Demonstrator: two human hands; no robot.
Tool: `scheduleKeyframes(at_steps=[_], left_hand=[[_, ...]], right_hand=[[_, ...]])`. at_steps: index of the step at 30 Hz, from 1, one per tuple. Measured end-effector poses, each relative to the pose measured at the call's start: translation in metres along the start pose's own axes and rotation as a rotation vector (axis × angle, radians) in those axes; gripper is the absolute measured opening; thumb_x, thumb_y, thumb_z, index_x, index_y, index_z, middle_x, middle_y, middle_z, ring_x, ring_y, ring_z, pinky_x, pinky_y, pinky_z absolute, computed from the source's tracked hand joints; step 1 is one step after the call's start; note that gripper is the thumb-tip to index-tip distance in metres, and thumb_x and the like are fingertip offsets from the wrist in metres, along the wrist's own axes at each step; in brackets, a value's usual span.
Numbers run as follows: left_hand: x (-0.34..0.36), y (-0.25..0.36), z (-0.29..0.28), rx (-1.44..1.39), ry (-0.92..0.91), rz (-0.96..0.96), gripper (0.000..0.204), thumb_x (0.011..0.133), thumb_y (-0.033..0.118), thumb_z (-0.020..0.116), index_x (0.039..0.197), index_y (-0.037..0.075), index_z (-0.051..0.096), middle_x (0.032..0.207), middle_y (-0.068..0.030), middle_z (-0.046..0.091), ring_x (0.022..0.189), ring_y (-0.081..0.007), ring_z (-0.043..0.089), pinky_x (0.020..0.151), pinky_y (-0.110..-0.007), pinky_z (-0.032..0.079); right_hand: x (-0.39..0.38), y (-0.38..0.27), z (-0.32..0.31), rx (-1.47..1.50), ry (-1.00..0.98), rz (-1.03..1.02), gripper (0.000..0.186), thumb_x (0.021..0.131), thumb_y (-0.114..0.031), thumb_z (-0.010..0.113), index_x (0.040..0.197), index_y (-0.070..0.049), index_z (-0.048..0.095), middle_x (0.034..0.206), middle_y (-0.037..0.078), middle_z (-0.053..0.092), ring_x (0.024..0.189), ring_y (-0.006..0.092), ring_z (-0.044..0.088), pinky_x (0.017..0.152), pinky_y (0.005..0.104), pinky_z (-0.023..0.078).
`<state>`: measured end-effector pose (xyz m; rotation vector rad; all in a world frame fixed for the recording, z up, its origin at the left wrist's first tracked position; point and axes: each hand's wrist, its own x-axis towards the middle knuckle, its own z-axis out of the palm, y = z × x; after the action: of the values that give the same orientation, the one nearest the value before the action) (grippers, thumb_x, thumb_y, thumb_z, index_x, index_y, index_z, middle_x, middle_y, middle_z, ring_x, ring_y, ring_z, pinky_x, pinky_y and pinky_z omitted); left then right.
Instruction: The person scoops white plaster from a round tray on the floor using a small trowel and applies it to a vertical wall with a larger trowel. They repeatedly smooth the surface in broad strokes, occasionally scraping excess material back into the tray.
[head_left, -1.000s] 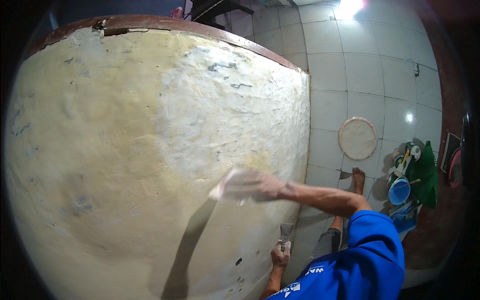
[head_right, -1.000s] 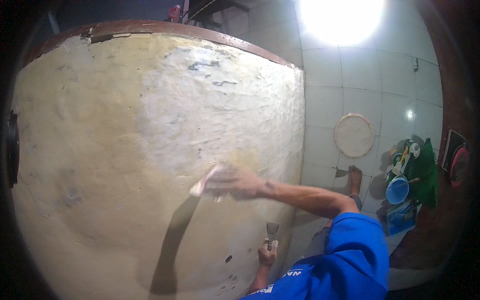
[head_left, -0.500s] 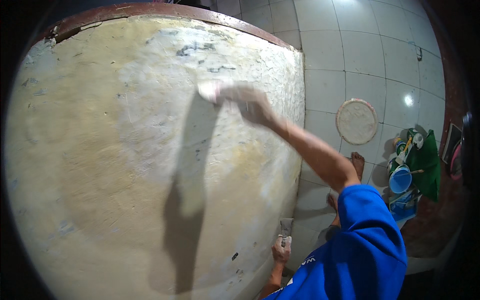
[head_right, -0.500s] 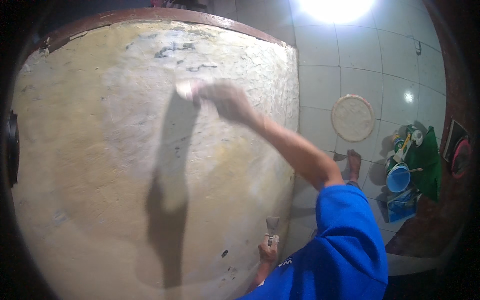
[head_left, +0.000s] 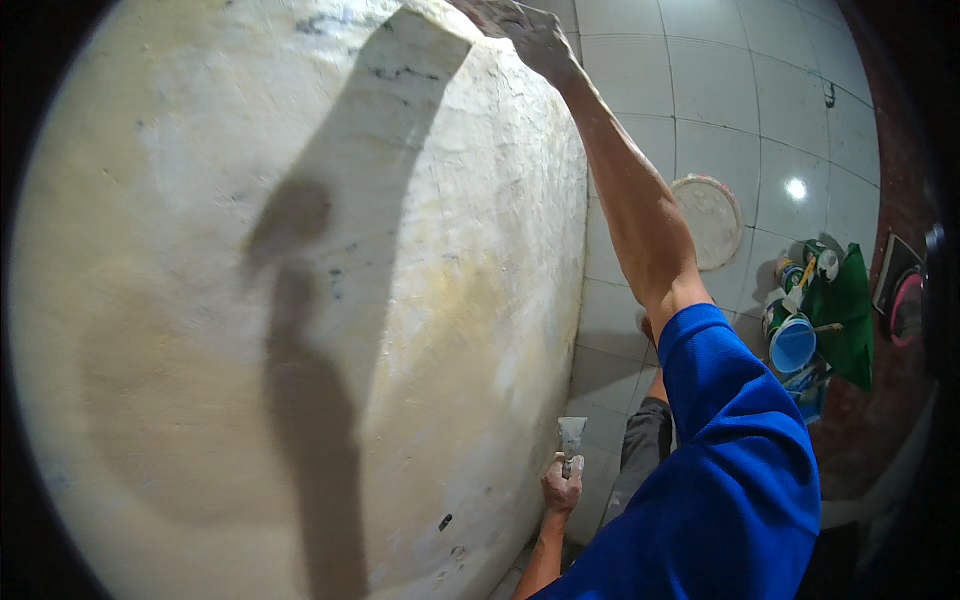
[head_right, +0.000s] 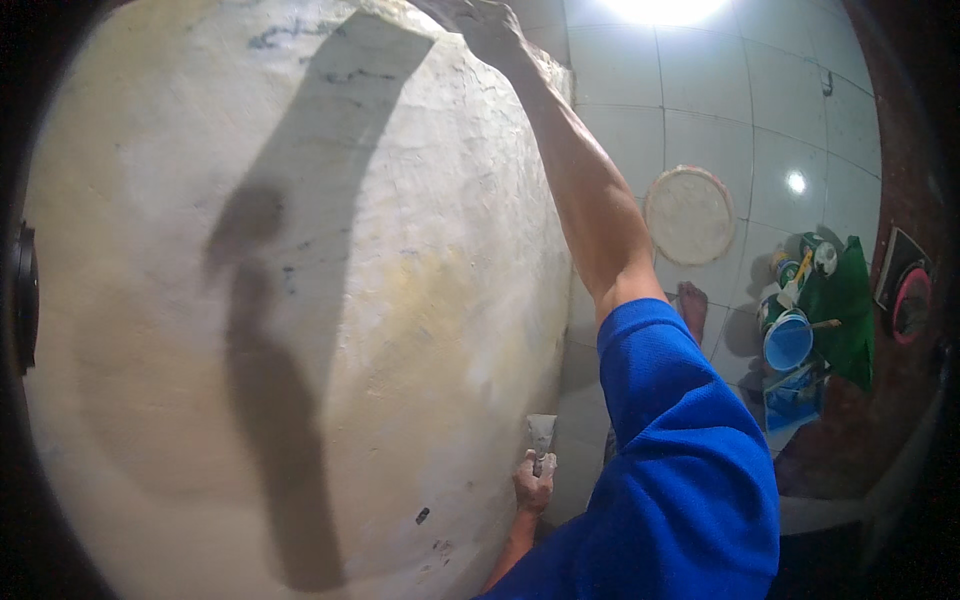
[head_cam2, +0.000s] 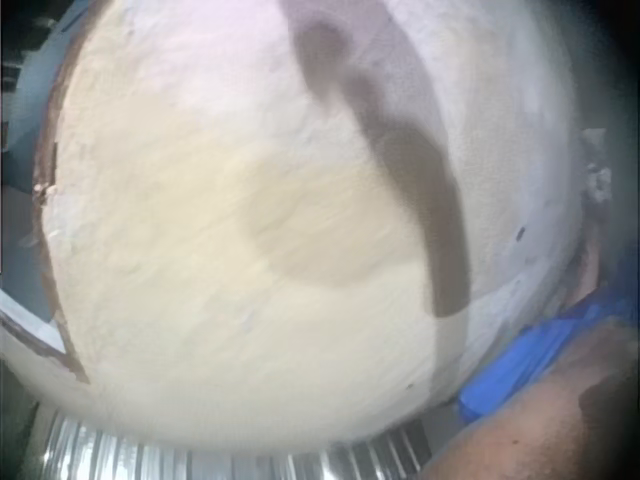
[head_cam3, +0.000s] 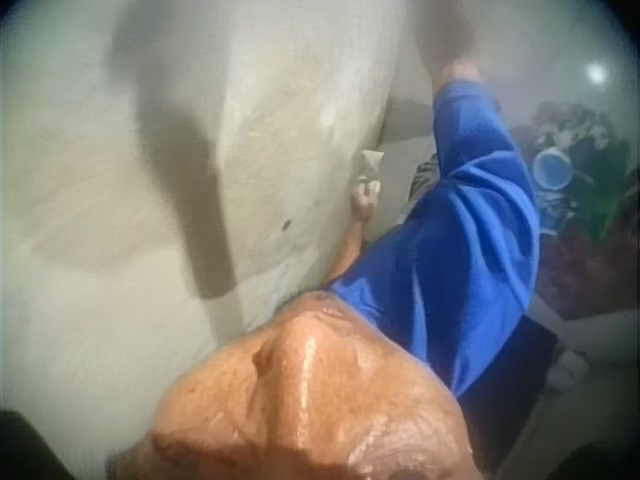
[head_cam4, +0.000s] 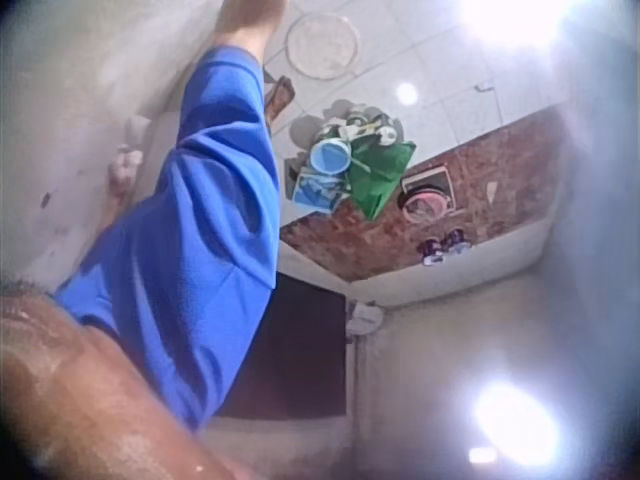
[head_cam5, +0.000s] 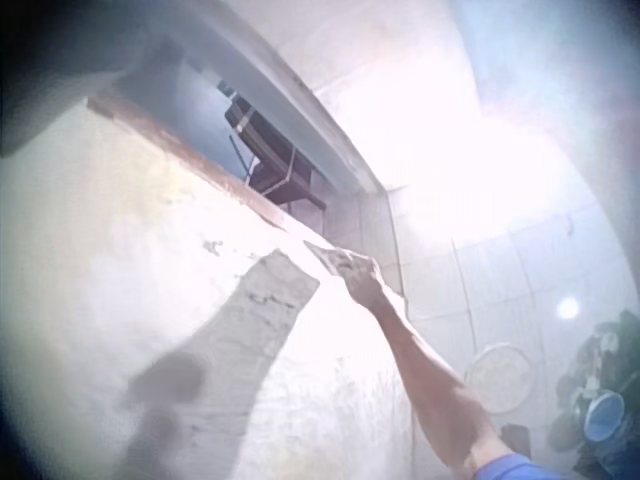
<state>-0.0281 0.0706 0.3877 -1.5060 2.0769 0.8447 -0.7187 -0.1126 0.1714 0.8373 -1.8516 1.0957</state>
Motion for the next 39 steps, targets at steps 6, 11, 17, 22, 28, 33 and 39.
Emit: scheduleKeyframes(at_steps=[6, 11, 17, 22, 28, 33, 39], left_hand=[[0.013, -0.052, 0.059, -0.089, 0.047, 0.07, 0.029, 0.093, 0.027, 0.067, 0.085, 0.0, 0.06, 0.075, -0.0197, 0.067, 0.068, -0.0371, 0.067, 0.063, -0.045, 0.05], [0.038, -0.083, 0.063, -0.244, -0.077, -0.087, 0.028, 0.093, 0.025, 0.068, 0.083, 0.0, 0.06, 0.073, -0.0149, 0.069, 0.067, -0.0298, 0.068, 0.064, -0.043, 0.05], [0.06, -0.071, 0.076, -0.305, -0.005, -0.071, 0.028, 0.094, 0.025, 0.066, 0.086, -0.001, 0.062, 0.075, -0.0141, 0.071, 0.068, -0.0272, 0.069, 0.065, -0.04, 0.051], [0.064, -0.052, 0.113, -0.359, -0.108, -0.023, 0.029, 0.096, 0.026, 0.064, 0.088, -0.002, 0.063, 0.076, -0.0141, 0.071, 0.068, -0.0251, 0.067, 0.066, -0.037, 0.051], [0.065, -0.057, 0.158, -0.51, -0.013, -0.057, 0.025, 0.098, 0.023, 0.063, 0.087, 0.001, 0.06, 0.07, -0.0058, 0.066, 0.057, -0.0137, 0.056, 0.054, -0.031, 0.045], [0.054, -0.058, 0.177, -0.609, 0.009, -0.169, 0.025, 0.098, 0.024, 0.062, 0.092, -0.001, 0.06, 0.072, -0.0065, 0.067, 0.053, -0.0127, 0.055, 0.051, -0.031, 0.046], [0.078, -0.017, 0.177, -0.94, 0.159, -0.145, 0.021, 0.101, 0.021, 0.058, 0.089, 0.003, 0.057, 0.07, -0.0061, 0.063, 0.048, -0.0095, 0.051, 0.049, -0.028, 0.045]], right_hand=[[-0.05, -0.282, -0.13, 0.985, -0.272, 0.518, 0.031, 0.093, -0.008, 0.063, 0.122, -0.015, 0.071, 0.129, 0.007, 0.068, 0.122, 0.0222, 0.062, 0.103, 0.0382, 0.051], [-0.13, -0.407, -0.302, 1.176, -0.612, 0.368, 0.054, 0.079, -0.006, 0.073, 0.131, -0.018, 0.066, 0.138, 0.009, 0.061, 0.121, 0.0216, 0.062, 0.099, 0.0376, 0.054], [-0.088, -0.246, -0.14, 0.311, -0.316, 0.391, 0.035, 0.084, -0.007, 0.065, 0.119, -0.015, 0.069, 0.117, 0.008, 0.07, 0.087, 0.0179, 0.066, 0.071, 0.0329, 0.054], [0.014, -0.025, -0.026, 0.438, 0.052, 0.19, 0.029, 0.099, -0.009, 0.053, 0.125, -0.001, 0.064, 0.123, 0.014, 0.067, 0.107, 0.0278, 0.062, 0.091, 0.0387, 0.047], [-0.038, -0.18, -0.037, 0.67, -0.031, 0.371, 0.034, 0.084, -0.005, 0.066, 0.116, -0.015, 0.07, 0.111, 0.005, 0.069, 0.093, 0.0206, 0.066, 0.075, 0.0352, 0.055], [-0.141, -0.39, -0.245, 0.819, -0.406, 0.378, 0.044, 0.088, -0.017, 0.073, 0.131, -0.024, 0.066, 0.134, 0.002, 0.065, 0.123, 0.0203, 0.062, 0.102, 0.0385, 0.054], [-0.199, -0.337, -0.25, 0.869, -0.362, 0.42, 0.035, 0.095, -0.007, 0.058, 0.129, -0.011, 0.066, 0.097, 0.009, 0.064, 0.083, 0.0198, 0.059, 0.069, 0.0334, 0.047]])
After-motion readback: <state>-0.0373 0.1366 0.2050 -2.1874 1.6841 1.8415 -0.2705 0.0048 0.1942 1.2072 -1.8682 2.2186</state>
